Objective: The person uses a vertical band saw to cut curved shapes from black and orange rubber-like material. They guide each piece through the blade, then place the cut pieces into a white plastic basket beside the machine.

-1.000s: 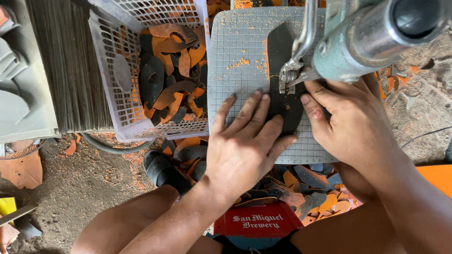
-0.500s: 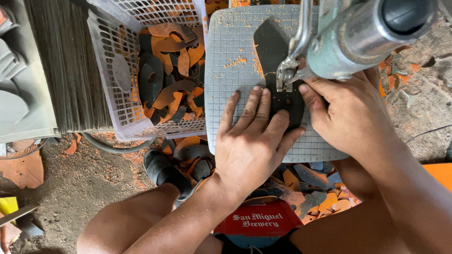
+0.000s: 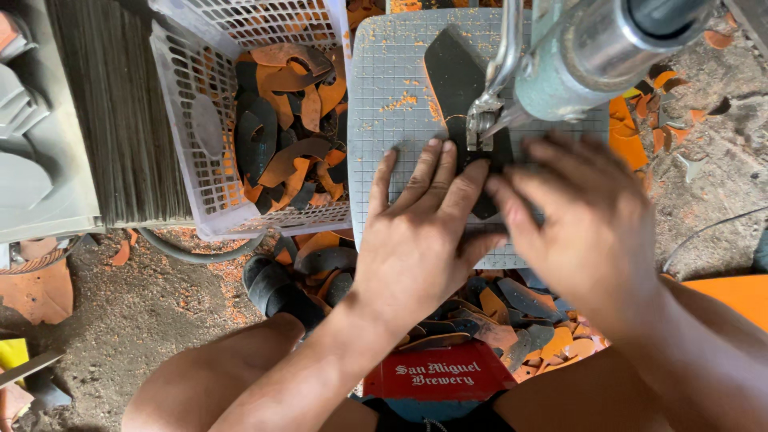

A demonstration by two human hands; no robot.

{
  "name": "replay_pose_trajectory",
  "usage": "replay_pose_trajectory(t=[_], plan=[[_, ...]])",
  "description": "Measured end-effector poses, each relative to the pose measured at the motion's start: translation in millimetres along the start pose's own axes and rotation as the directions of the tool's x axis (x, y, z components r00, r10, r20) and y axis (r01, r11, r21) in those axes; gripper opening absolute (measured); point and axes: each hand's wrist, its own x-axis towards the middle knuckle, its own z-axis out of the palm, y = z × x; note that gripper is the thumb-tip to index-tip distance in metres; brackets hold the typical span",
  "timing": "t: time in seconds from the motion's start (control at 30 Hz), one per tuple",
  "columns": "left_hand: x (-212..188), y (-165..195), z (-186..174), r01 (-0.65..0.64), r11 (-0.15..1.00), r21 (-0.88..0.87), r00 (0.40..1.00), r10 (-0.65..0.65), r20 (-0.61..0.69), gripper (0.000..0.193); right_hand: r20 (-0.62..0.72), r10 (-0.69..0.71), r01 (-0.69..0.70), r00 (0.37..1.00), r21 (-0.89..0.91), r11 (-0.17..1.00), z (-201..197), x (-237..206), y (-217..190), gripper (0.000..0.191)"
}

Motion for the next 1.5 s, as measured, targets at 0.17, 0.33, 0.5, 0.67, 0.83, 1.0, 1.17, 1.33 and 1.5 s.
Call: replay_pose_trajectory(t=[0.17,0.33,0.5,0.67,0.83,1.0,1.17,1.33,1.5], plan=[[-1,-25,-29,-0.074,0.996,-0.039,0.976,0.081,0.204,0.075,-0.004,-0.079,0.078,0.997,-0.119,0.99,9,-17,-11,0.042],[6,-32,-25,-0.134,0.983,0.124,0.971,0.106,0.212,0.058,-0.031,-0.047,0.046,0.998,-0.053,0.998,17,-16,-4,0.035],[3,-31,-16,-0.119,0.979,0.163,0.977,0.086,0.198,0.055,-0.036,-0.025,0.024,0.999,-0.015,1.0,21,-16,3,0.033],[1,-32,-12,-0.109,0.977,0.181,0.98,0.075,0.186,0.054,-0.021,-0.014,0.015,1.0,0.023,1.0,25,-19,11,0.034],[3,-30,-13,-0.094,0.98,0.176,0.984,0.064,0.167,0.054,-0.027,-0.026,0.028,0.999,0.054,0.998,26,-16,14,0.035],[4,-29,-13,-0.085,0.98,0.182,0.987,0.058,0.148,0.052,-0.012,-0.012,0.013,1.0,0.071,0.997,25,-14,18,0.034],[5,-28,-12,-0.085,0.977,0.194,0.988,0.058,0.141,0.052,-0.014,0.012,-0.011,1.0,0.095,0.995,26,-12,20,0.032],[5,-28,-10,-0.075,0.975,0.21,0.99,0.048,0.13,0.051,-0.001,0.033,-0.032,0.999,0.108,0.994,26,-11,22,0.032],[5,-28,-7,-0.06,0.971,0.23,0.992,0.033,0.121,0.048,0.024,0.027,-0.03,0.999,0.125,0.992,24,-8,28,0.03]])
